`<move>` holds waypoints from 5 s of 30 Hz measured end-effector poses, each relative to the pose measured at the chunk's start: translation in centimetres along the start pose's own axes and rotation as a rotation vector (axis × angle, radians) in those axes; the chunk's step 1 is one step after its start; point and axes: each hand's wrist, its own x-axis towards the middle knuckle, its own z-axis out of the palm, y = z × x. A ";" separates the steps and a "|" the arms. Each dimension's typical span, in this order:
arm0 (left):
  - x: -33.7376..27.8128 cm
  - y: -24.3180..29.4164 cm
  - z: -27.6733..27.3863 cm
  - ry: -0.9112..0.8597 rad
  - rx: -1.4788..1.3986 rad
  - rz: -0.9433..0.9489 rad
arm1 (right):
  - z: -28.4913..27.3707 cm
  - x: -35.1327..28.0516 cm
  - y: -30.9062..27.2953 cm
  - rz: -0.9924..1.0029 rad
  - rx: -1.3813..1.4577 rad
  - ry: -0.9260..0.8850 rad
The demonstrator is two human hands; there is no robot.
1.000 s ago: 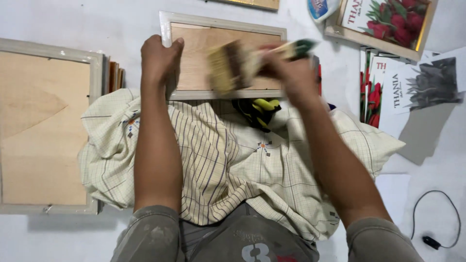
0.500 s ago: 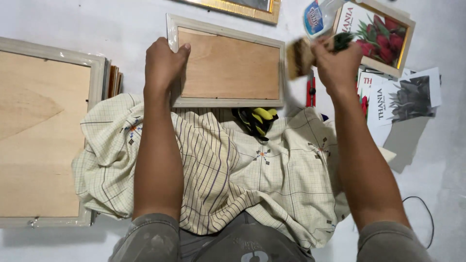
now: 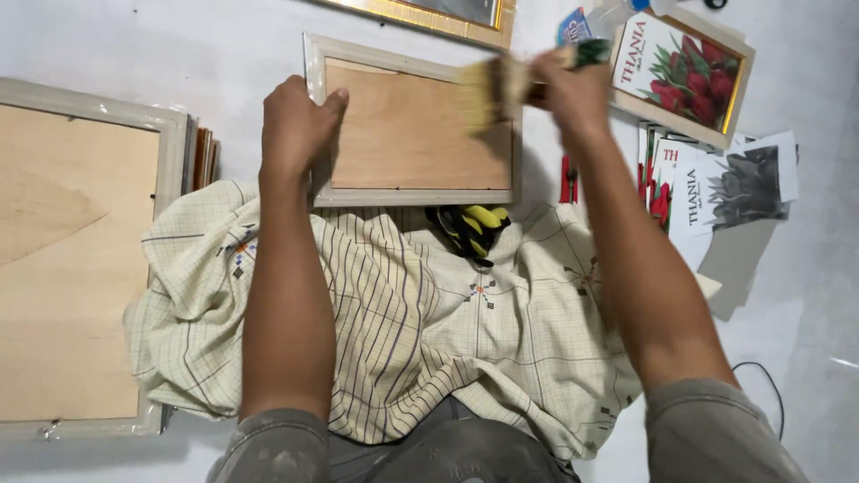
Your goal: The person wipes the glass of a picture frame with a cloth, places a gray backing board and a plastic sheet inside, adds a wooden back panel, and flips the frame to reveal a printed image. They then wipe the frame's back with a brush.
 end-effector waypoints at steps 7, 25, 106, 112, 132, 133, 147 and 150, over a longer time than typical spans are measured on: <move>0.2 -0.1 -0.1 0.053 -0.084 0.042 | -4.3 -6.9 0.8 -0.120 0.114 -0.076; 0.0 0.7 -1.1 -0.093 -0.189 -0.100 | 6.5 -5.9 -4.5 -0.623 -0.109 -0.423; -26.1 12.1 -4.3 0.130 -0.269 0.668 | -5.5 -22.2 5.5 -0.032 0.006 -0.217; -28.7 12.9 -6.1 0.064 -0.231 0.985 | -10.6 -29.1 3.8 0.120 0.396 -0.219; -27.5 19.8 1.0 -0.018 -0.658 0.539 | -29.0 -27.4 15.1 -0.180 0.868 0.131; -26.7 20.2 2.0 -0.021 -0.649 0.534 | -29.6 -27.2 15.5 -0.170 0.874 0.130; -22.8 25.7 12.1 -0.299 -0.496 0.702 | -28.1 -23.6 24.3 0.031 0.857 0.116; -23.1 26.4 13.0 -0.308 -0.477 0.746 | -24.7 -24.6 27.1 0.042 0.625 0.121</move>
